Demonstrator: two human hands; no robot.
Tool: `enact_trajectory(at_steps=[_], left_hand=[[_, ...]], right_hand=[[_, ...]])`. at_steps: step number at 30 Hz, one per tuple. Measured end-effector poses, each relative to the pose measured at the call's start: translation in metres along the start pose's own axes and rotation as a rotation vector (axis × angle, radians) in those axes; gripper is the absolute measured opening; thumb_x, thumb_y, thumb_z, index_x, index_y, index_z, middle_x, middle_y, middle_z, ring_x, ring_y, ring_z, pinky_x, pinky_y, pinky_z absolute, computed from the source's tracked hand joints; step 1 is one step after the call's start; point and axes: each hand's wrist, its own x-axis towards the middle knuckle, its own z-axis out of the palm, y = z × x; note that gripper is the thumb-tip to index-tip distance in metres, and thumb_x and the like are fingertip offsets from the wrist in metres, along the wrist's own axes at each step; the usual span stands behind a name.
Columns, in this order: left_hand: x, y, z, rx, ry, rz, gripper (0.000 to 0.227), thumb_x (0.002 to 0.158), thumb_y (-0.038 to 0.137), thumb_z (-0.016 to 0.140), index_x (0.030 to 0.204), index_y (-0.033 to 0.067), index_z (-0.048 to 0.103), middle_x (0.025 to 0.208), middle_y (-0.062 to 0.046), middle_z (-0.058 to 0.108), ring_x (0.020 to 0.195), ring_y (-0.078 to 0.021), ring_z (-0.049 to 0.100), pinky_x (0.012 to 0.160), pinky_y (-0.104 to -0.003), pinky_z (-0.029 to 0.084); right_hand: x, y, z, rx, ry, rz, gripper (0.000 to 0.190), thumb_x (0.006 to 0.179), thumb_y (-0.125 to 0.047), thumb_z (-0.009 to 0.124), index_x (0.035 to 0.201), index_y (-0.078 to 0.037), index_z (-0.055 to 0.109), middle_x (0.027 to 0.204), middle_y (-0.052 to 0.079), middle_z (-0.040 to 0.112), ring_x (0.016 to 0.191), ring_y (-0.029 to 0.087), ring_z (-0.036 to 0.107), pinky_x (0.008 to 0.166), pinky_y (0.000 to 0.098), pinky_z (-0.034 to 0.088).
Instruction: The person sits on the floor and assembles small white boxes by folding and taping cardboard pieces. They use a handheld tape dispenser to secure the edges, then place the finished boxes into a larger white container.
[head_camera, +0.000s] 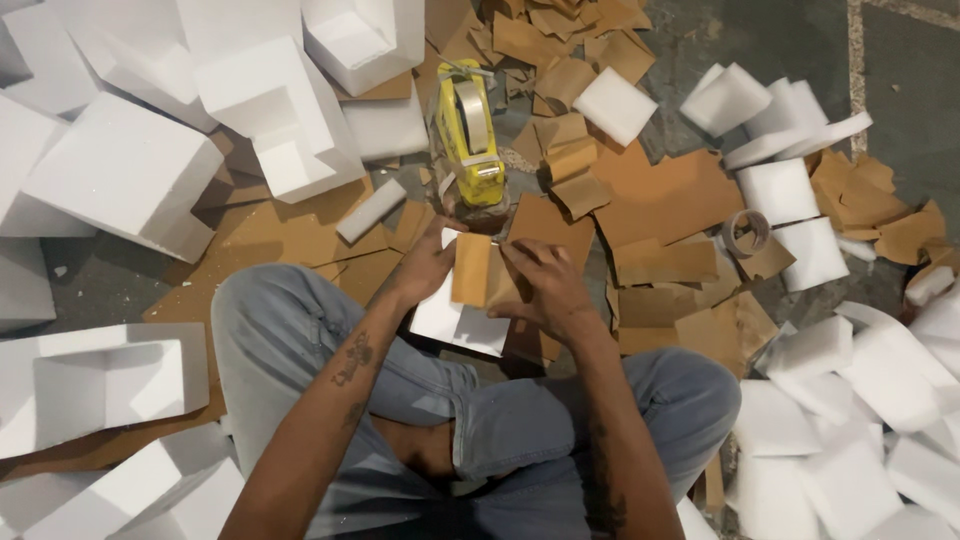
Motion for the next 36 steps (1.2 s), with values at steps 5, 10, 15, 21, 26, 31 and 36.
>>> enact_trajectory(at_steps=[5,10,15,21,26,31,36], left_hand=[[0.0,0.009,0.0,-0.027,0.003,-0.141,0.033,0.103,0.031,0.059,0.122,0.0037,0.055,0.107,-0.016,0.069,0.096,-0.023,0.067,0.084,-0.035,0.055],[-0.002,0.015,-0.001,0.088,0.004,-0.174,0.039,0.102,0.038,0.058,0.122,0.0048,0.055,0.108,-0.017,0.069,0.102,-0.0253,0.068,0.09,-0.037,0.051],[-0.002,0.012,-0.002,0.074,0.035,-0.026,0.043,0.102,0.041,0.059,0.121,0.0029,0.056,0.116,-0.018,0.066,0.112,-0.0279,0.064,0.097,-0.038,0.049],[-0.003,0.01,-0.001,0.053,0.03,-0.027,0.041,0.103,0.039,0.06,0.12,0.0021,0.057,0.117,-0.018,0.065,0.115,-0.0273,0.062,0.1,-0.038,0.047],[-0.002,0.007,-0.002,0.004,0.053,0.032,0.039,0.103,0.038,0.061,0.118,0.0025,0.058,0.115,-0.016,0.067,0.113,-0.026,0.064,0.1,-0.037,0.048],[0.0,0.005,0.001,0.027,0.057,0.028,0.039,0.102,0.039,0.061,0.118,0.0035,0.058,0.112,-0.016,0.068,0.11,-0.0244,0.065,0.097,-0.037,0.049],[-0.001,0.005,0.0,0.038,0.056,-0.019,0.041,0.102,0.04,0.061,0.119,0.0028,0.056,0.112,-0.017,0.068,0.109,-0.0245,0.065,0.094,-0.037,0.051]], right_hand=[[0.001,-0.001,-0.001,-0.02,-0.053,0.01,0.101,0.056,-0.04,0.095,0.143,-0.01,0.054,0.139,0.013,0.055,0.126,0.039,0.049,0.105,0.0464,0.043],[-0.001,0.002,0.001,-0.034,-0.029,0.013,0.09,0.062,-0.024,0.09,0.145,-0.014,0.057,0.14,0.008,0.057,0.126,0.033,0.054,0.105,0.0445,0.045],[0.003,-0.001,0.012,-0.055,0.044,0.098,0.081,0.061,-0.017,0.092,0.135,-0.015,0.059,0.128,0.01,0.059,0.115,0.037,0.054,0.097,0.0457,0.048],[0.006,0.0,0.02,-0.05,0.167,0.049,0.076,0.056,-0.017,0.094,0.126,-0.013,0.063,0.123,0.012,0.061,0.114,0.037,0.056,0.094,0.047,0.048],[0.006,0.002,0.018,-0.007,0.202,-0.015,0.071,0.057,-0.012,0.092,0.124,-0.01,0.068,0.12,0.011,0.063,0.111,0.036,0.057,0.094,0.046,0.049],[0.004,0.005,0.018,0.021,0.231,-0.025,0.06,0.063,-0.009,0.09,0.12,-0.009,0.071,0.119,0.01,0.066,0.106,0.035,0.06,0.09,0.0446,0.05],[0.005,0.008,0.025,-0.004,0.322,-0.076,0.043,0.075,-0.013,0.086,0.115,-0.006,0.071,0.117,0.012,0.067,0.105,0.036,0.063,0.09,0.0454,0.05]])
